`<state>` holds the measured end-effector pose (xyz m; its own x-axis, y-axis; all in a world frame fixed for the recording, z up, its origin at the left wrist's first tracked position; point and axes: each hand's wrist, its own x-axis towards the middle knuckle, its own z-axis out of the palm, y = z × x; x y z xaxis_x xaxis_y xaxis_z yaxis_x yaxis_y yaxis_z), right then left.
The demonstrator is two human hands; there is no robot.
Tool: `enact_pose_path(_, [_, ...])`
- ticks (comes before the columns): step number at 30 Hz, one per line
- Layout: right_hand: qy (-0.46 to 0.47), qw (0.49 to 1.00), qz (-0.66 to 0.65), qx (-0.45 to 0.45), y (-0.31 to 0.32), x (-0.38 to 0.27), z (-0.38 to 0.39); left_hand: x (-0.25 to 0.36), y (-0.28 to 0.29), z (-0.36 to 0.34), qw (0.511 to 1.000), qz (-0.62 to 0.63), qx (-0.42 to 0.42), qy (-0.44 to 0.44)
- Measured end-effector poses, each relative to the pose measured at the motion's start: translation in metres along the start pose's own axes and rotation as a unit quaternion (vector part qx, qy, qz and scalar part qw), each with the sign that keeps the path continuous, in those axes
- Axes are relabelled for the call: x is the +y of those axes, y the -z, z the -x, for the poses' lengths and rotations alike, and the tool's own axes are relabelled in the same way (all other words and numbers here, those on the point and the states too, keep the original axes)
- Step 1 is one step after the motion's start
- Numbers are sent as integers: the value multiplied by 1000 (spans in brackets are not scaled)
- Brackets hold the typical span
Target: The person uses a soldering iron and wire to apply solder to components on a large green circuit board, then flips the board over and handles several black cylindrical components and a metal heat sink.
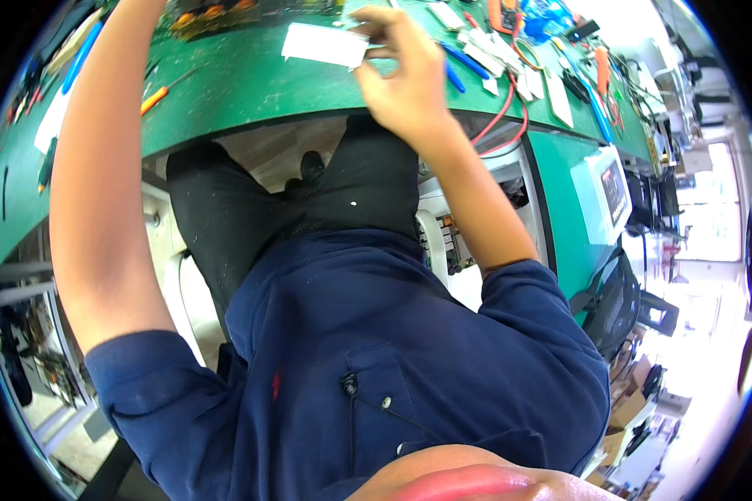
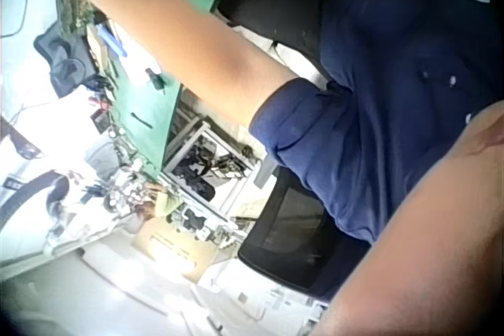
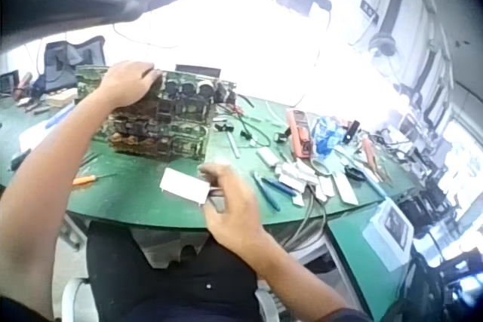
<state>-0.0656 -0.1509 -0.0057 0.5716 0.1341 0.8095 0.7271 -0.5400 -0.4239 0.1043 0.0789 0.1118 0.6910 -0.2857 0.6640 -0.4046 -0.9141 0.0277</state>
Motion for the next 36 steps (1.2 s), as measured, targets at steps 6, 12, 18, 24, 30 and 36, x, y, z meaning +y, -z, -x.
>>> enact_pose_path(6, [-74,994,80,-2,-13,16,19,3,2,0,999,15,26,-12])
enact_pose_path(12, [-82,977,196,-33,16,36,21,4,-3,-3,1000,1,28,-10])
enact_pose_path(18, [-80,985,136,-74,50,44,25,7,1,1,999,21,41,-17])
enact_pose_path(24, [-264,933,-242,35,74,23,20,5,4,3,998,28,48,-18])
enact_pose_path(30, [-263,876,-404,21,88,-1,13,0,-3,0,998,14,51,-36])
enact_pose_path(36, [-233,876,-423,-20,90,-2,14,-2,-5,0,998,4,55,-35])
